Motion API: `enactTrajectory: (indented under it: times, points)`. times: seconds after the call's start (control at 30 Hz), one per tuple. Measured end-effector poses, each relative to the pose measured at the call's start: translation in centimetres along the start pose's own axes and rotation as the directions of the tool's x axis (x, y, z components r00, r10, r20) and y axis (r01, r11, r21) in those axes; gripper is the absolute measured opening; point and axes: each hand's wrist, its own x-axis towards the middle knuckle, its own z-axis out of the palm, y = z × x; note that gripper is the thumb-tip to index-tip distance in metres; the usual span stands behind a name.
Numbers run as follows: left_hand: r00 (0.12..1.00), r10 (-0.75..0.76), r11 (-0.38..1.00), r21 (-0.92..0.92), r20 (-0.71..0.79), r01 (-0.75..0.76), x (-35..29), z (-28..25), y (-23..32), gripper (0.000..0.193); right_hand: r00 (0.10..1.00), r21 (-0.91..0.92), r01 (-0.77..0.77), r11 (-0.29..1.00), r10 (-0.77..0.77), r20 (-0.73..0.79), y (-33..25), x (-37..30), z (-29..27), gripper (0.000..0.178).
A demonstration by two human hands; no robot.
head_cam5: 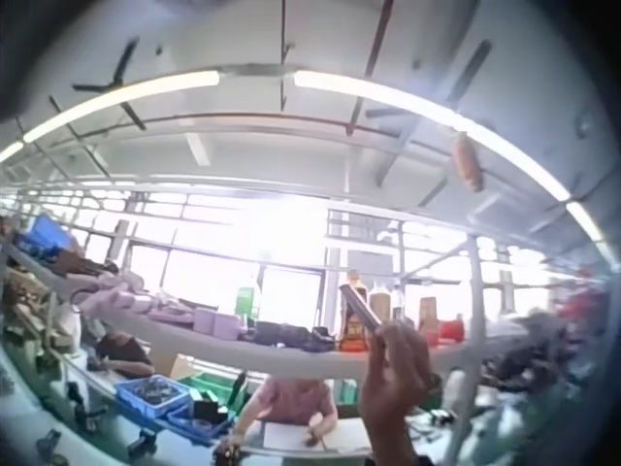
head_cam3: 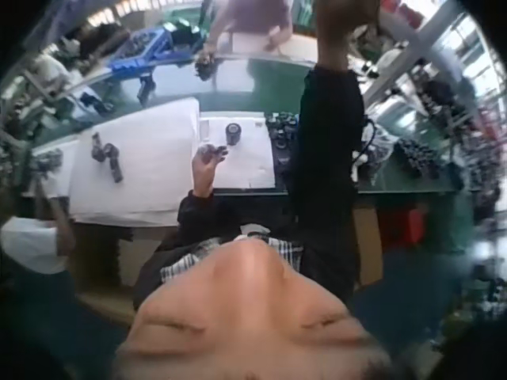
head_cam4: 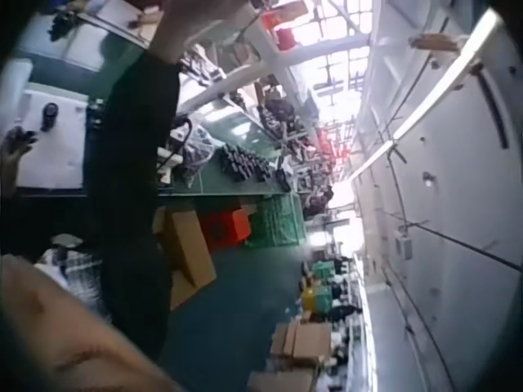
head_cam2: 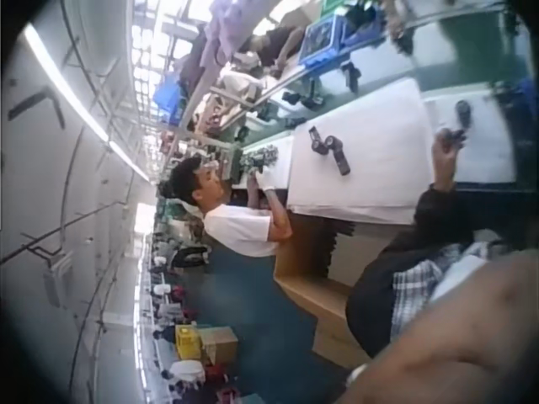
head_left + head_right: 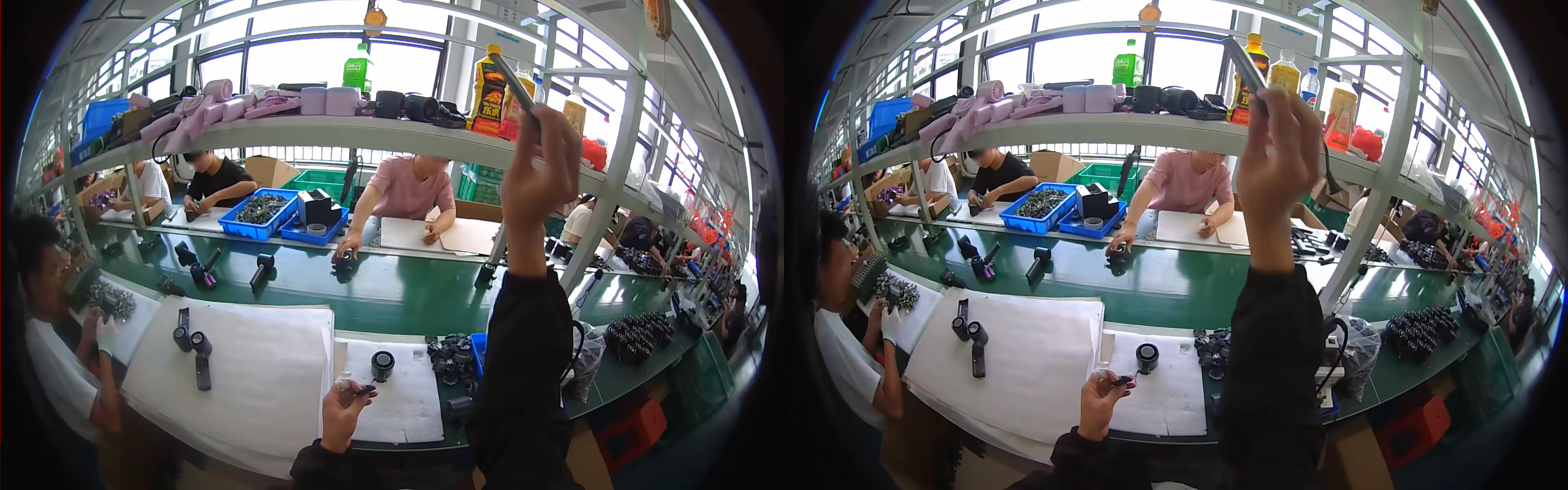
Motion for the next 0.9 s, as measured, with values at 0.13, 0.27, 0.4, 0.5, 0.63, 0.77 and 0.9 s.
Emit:
enactTrajectory:
  times: [0.13, 0.27, 0.4, 0.5, 0.63, 0.77, 0.9]
  points:
    - [0.998, -0.055, 0.997, 0.051, 0.017, 0.054, -0.5, -0.2, -0.6, 0.015, 0.933, -0.231, -0.026, 0.973, 0.106, 0.344, 4.2, -1.6, 4.6, 0.029]
    - [0.992, -0.129, 0.991, 0.044, -0.005, 0.129, -1.5, 0.3, -0.7, 0.014, 0.888, -0.014, -0.332, 0.943, 0.318, 0.332, 1.0, -3.9, -0.3, 0.028]
    - [0.98, -0.194, 0.977, 0.079, -0.048, 0.197, -1.3, -0.4, -3.0, 0.019, 0.509, 0.108, -0.853, 0.512, 0.765, 0.396, -5.3, -12.5, -11.4, 0.02]
    - [0.976, -0.215, 0.97, 0.112, -0.033, 0.217, -0.6, -0.3, -4.3, 0.024, 0.367, -0.021, -0.904, 0.426, 0.801, 0.474, -8.3, -20.7, -19.0, 0.013]
    - [0.977, -0.197, 0.976, 0.081, -0.08, 0.204, 0.2, 0.4, -3.2, 0.028, 0.065, -0.378, -0.888, 0.26, 0.887, 0.457, -10.7, -27.1, -27.4, 0.009]
    - [0.944, -0.302, 0.951, 0.033, -0.129, 0.309, 0.4, 0.2, -5.1, 0.033, 0.131, -0.626, -0.612, 0.483, 0.843, 0.522, -11.1, -28.8, -29.6, 0.012]
    - [0.919, -0.371, 0.906, 0.166, -0.133, 0.389, -0.2, 0.4, -5.8, 0.034, 0.193, -0.622, -0.497, 0.605, 0.776, 0.601, -9.6, -28.3, -29.2, 0.02]
